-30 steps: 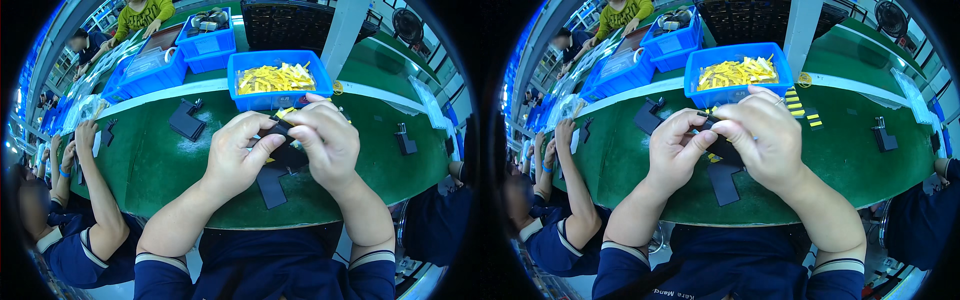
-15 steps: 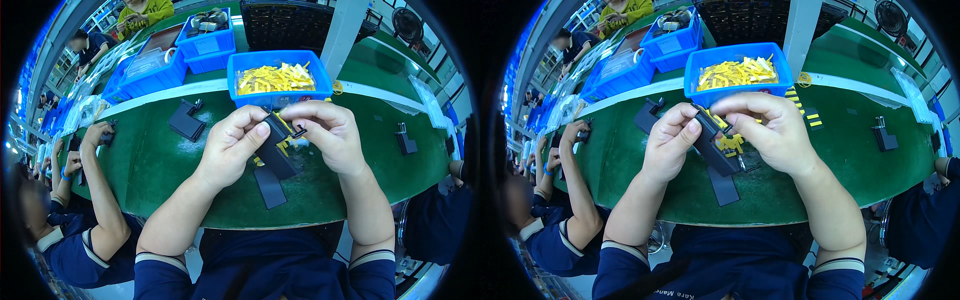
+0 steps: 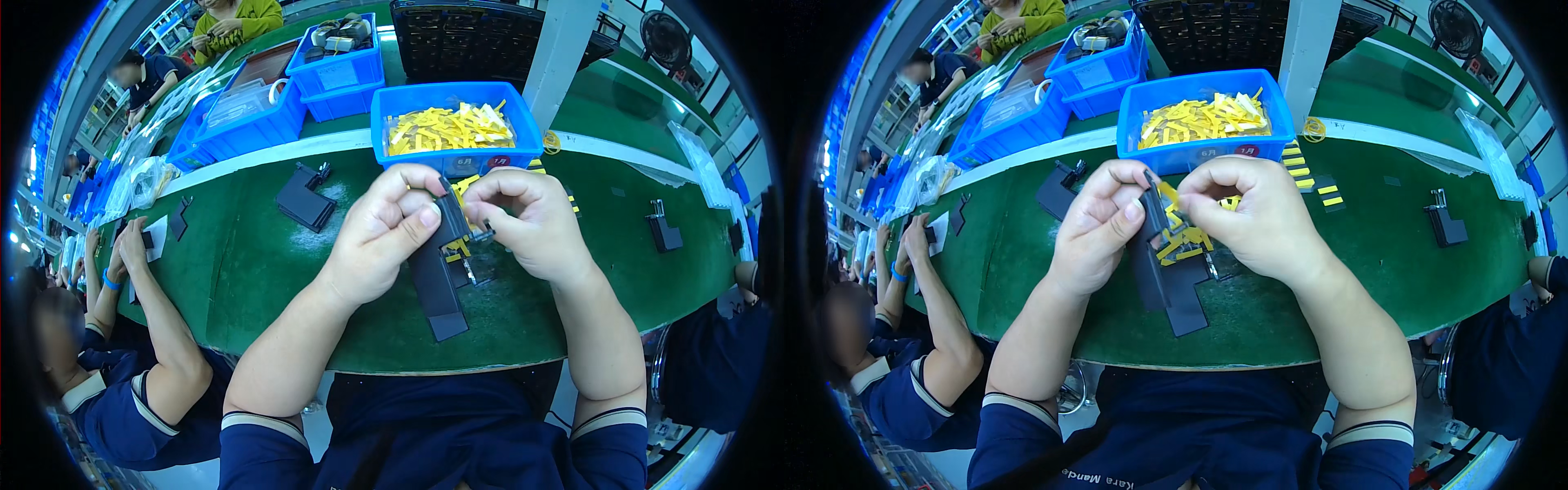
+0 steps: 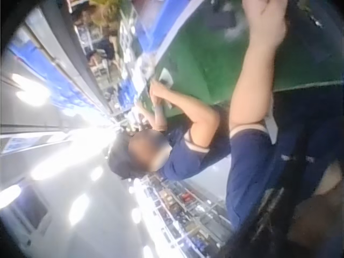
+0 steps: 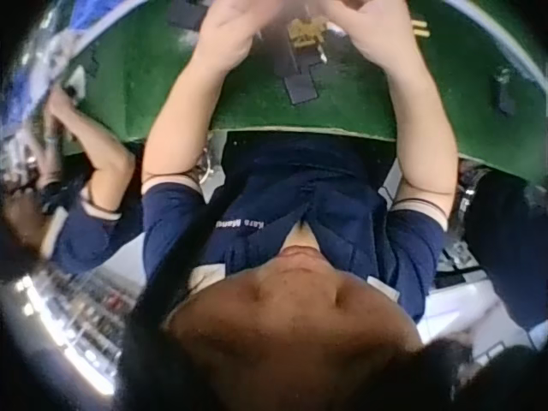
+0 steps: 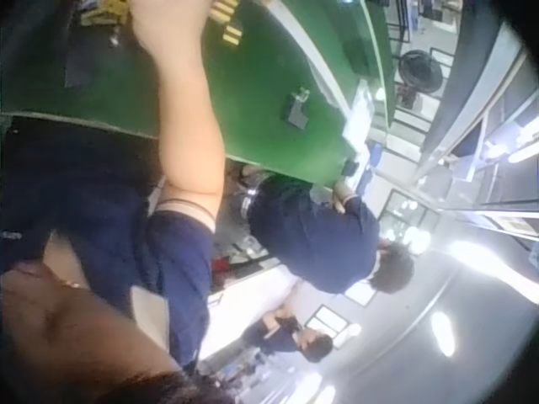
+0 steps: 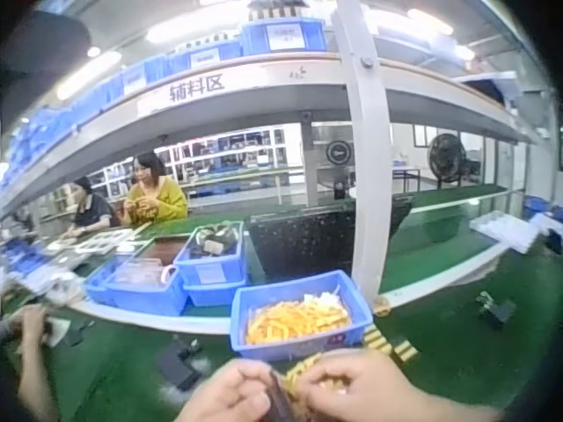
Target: The person repeatedly picks small yellow plastic strips from a blue bin and places them onto black rectangular components on a green workbench. They handle the components one at a time, aligning the strips before setting the assembled units aside.
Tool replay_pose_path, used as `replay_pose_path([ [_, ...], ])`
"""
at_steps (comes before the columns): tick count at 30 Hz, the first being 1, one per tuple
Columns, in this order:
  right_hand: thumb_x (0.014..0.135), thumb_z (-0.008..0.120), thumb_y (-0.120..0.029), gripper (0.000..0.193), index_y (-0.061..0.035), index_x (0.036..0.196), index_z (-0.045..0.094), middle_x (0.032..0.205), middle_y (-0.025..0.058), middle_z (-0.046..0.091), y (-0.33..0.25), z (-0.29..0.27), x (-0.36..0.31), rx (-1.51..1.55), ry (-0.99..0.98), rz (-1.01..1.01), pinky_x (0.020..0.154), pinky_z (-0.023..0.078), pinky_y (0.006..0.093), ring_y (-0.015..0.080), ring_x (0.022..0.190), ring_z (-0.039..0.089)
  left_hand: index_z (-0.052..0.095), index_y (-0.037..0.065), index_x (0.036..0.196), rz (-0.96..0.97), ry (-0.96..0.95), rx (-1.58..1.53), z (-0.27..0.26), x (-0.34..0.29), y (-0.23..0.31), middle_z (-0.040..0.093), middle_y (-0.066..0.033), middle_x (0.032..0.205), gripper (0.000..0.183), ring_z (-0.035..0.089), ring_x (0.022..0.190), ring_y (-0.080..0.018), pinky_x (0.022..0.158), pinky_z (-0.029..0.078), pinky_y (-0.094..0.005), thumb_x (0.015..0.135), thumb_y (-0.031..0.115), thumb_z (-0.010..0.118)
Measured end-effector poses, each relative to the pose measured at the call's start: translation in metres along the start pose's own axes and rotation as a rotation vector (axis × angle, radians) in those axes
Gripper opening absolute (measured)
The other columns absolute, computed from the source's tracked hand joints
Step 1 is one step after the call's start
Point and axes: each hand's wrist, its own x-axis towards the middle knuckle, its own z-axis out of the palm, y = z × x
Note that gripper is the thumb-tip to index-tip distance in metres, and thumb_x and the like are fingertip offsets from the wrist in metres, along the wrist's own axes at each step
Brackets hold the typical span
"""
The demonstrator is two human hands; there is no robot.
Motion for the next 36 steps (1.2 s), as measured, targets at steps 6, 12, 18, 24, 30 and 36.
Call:
replay_pose_path([
  [6,0.079,0.061,-0.001,0.028,-0.0015,0.107,0.060,0.077,0.0143,0.062,0.011,0.009,-0.001,-0.481,0.115,-0.129,0.069,0.049,0.0383,0.0298,0.073,0.062,0.047,0.003,0.116,-0.040,0.372,0.361,-0.045,0.015,0.019,0.059,-0.0007,0.082,0.029,0.053,0.069,-0.0077,0.065,0.043,-0.0221,0.091,0.017,0.054],
  [12,0.080,0.061,-0.001,0.024,-0.0017,0.103,0.061,0.073,0.0127,0.063,0.009,0.007,0.001,-0.426,0.024,-0.048,0.066,0.048,0.0366,0.0274,0.070,0.062,0.055,0.000,0.108,-0.238,0.706,1.263,-0.116,0.009,0.030,0.063,-0.0089,0.079,0.028,0.060,0.071,-0.0174,0.067,0.047,-0.0302,0.087,0.018,0.057],
  [18,0.078,0.063,-0.004,0.028,-0.0029,0.106,0.061,0.075,0.0100,0.065,0.007,0.012,0.000,-0.217,0.057,0.030,0.068,0.049,0.0314,0.0201,0.071,0.063,0.060,-0.001,0.101,0.015,0.707,1.301,-0.076,0.013,0.024,0.065,-0.0127,0.081,0.030,0.064,0.077,-0.0217,0.072,0.051,-0.0337,0.079,0.018,0.066],
  [24,0.078,0.065,-0.007,0.021,-0.0031,0.098,0.065,0.078,0.0091,0.067,0.010,0.016,0.000,-0.065,0.084,0.057,0.069,0.049,0.0287,0.0154,0.072,0.064,0.060,0.001,0.099,0.072,0.085,0.794,-0.002,0.008,0.007,0.062,-0.0043,0.085,0.024,0.060,0.077,-0.0100,0.072,0.049,-0.0242,0.078,0.007,0.068],
  [30,0.076,0.067,-0.008,0.011,-0.0016,0.086,0.068,0.077,0.0078,0.066,0.008,0.016,-0.001,-0.089,0.104,0.037,0.068,0.049,0.0282,0.0156,0.071,0.063,0.056,0.001,0.103,-0.015,0.085,0.501,-0.006,0.008,-0.004,0.060,-0.0031,0.081,0.023,0.059,0.073,-0.0090,0.066,0.048,-0.0236,0.081,0.004,0.064],
  [36,0.074,0.069,-0.008,0.010,-0.0003,0.081,0.068,0.077,0.0072,0.065,0.005,0.016,-0.003,0.001,0.163,-0.005,0.068,0.048,0.0279,0.0158,0.072,0.062,0.056,0.005,0.105,-0.202,0.043,0.125,-0.011,0.010,0.004,0.060,0.0014,0.081,0.028,0.054,0.071,-0.0038,0.066,0.044,-0.0184,0.080,0.007,0.069],
])
